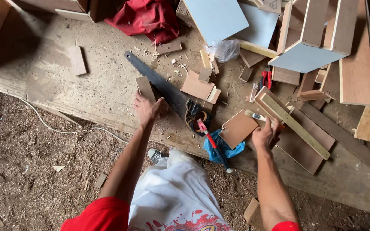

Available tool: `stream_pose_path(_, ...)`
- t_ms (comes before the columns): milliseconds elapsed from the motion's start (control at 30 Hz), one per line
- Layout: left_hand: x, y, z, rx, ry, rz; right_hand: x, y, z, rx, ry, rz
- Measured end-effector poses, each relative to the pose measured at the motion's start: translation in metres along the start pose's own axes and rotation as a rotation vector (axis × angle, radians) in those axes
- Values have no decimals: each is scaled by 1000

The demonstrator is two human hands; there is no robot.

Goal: The person assembles small wooden boxes by fitting pieces together, brushing surfaces, clamping joints, and sawing wood pieces. The person handles multiple wooden components and tools on a cluttered workbench.

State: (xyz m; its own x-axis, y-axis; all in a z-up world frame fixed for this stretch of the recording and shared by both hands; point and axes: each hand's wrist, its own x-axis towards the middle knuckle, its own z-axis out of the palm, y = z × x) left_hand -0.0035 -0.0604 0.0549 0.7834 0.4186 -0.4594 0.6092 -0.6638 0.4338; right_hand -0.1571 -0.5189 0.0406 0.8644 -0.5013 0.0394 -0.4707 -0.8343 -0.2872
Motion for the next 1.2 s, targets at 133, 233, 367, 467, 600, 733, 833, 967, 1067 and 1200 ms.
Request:
stream_pose_path(133,29,-13,-1,-40,-95,24,16,16,-7,-219,-172,-44)
stream_pose_path(233,33,-31,-19,-345,-191,-11,20,17,-14,-255,-260,-43)
stream_pose_path(367,5,-35,-60,-1040,-536,-135,31,-1,-24,-247,-109,-266)
stream_pose_path(467,-24,-15,-78,-1216,-679,-266,46,-38,-36,207,-154,-285)
stream_pose_path(600,-46,39,-80,-1164,-618,-107,75,-127,-86,611,-395,-240)
stream_pose_path(733,-54,88,-84,-1309,-709,-31,95,-211,-190,589,-429,-360)
stream_pose_path(833,-47,128,-103,-1389,-766,-68,112,-265,-258,936,-323,-583)
stream_pose_path(967,-46,161,-130,-1374,-862,91,111,-314,-298,1348,-158,-368)
stream_pose_path(1067,-43,182,-150,-1349,-865,180,112,-339,-315,1297,-126,-528)
stream_pose_path(1200,-39,184,-169,-1328,-881,197,105,-368,-328,742,-364,-999)
